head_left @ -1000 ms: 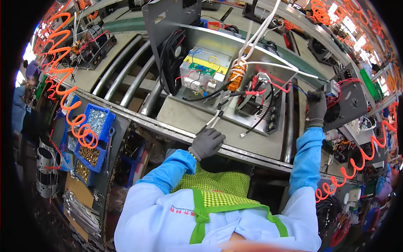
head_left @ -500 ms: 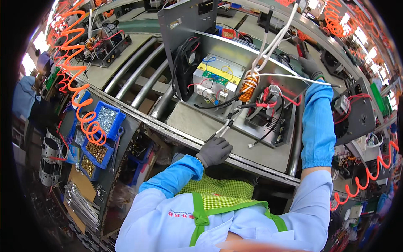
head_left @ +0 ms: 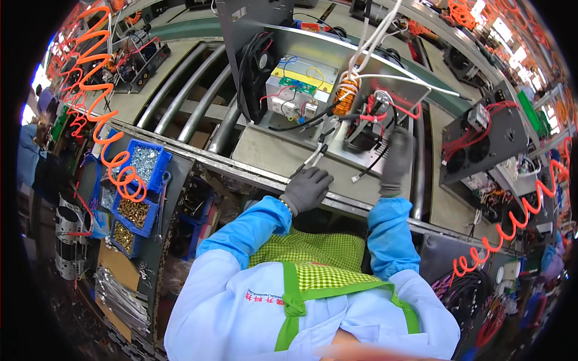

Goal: Assemble internal components of an electronic industrial chassis on a conveyor line using hand tools.

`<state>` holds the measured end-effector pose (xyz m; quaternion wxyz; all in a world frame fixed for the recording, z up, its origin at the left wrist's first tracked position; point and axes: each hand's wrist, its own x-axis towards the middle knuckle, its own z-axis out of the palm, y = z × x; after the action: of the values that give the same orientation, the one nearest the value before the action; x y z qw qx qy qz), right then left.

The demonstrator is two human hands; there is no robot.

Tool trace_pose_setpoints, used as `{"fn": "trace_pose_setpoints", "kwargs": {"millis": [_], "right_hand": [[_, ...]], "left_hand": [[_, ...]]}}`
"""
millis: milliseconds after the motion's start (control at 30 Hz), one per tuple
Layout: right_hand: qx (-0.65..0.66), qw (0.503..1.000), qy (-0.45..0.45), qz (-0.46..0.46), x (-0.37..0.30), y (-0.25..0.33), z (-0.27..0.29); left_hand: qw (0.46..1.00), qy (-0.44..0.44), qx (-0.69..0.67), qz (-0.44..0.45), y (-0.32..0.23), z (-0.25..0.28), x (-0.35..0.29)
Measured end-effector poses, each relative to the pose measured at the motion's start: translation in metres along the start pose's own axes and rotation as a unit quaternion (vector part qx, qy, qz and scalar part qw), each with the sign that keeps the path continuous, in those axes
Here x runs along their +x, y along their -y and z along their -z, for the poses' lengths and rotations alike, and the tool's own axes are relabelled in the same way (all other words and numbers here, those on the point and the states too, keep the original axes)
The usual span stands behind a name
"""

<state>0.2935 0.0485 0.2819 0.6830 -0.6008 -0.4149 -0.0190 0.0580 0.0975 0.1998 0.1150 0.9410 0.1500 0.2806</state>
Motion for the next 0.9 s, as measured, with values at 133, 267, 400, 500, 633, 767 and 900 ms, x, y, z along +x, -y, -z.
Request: {"fn": "trace_pose_setpoints", "kwargs": {"millis": [133, 267, 400, 500, 633, 767, 900], "right_hand": [[0.038, 0.994, 0.065, -0.078, -0.022, 0.001, -0.045], [0.156, 0.976, -0.018, -0.154, -0.015, 0.015, -0.065], [-0.087, 0.994, 0.015, -0.068, -0.062, -0.037, -0.088], [-0.001, 0.994, -0.042, -0.100, -0.079, -0.022, -0.116], [0.087, 0.970, -0.092, -0.205, -0.024, -0.023, -0.093], [-0.184, 0.978, -0.082, -0.048, -0.036, -0.024, -0.092], [-0.020, 0.992, 0.065, -0.107, -0.080, -0.026, -0.084]], "left_hand": [[0.997, -0.047, 0.042, 0.042, -0.031, 0.024, 0.025], [0.967, -0.120, 0.133, 0.183, -0.018, 0.036, 0.039], [0.946, 0.092, 0.003, 0.310, 0.002, 0.008, 0.051], [0.915, 0.122, -0.048, 0.380, 0.022, -0.015, 0.052], [0.928, 0.065, -0.201, 0.308, 0.037, -0.020, 0.034], [0.793, 0.065, -0.499, 0.344, 0.011, 0.039, 0.055], [0.644, 0.041, -0.668, 0.372, 0.020, 0.086, 0.071]]}}
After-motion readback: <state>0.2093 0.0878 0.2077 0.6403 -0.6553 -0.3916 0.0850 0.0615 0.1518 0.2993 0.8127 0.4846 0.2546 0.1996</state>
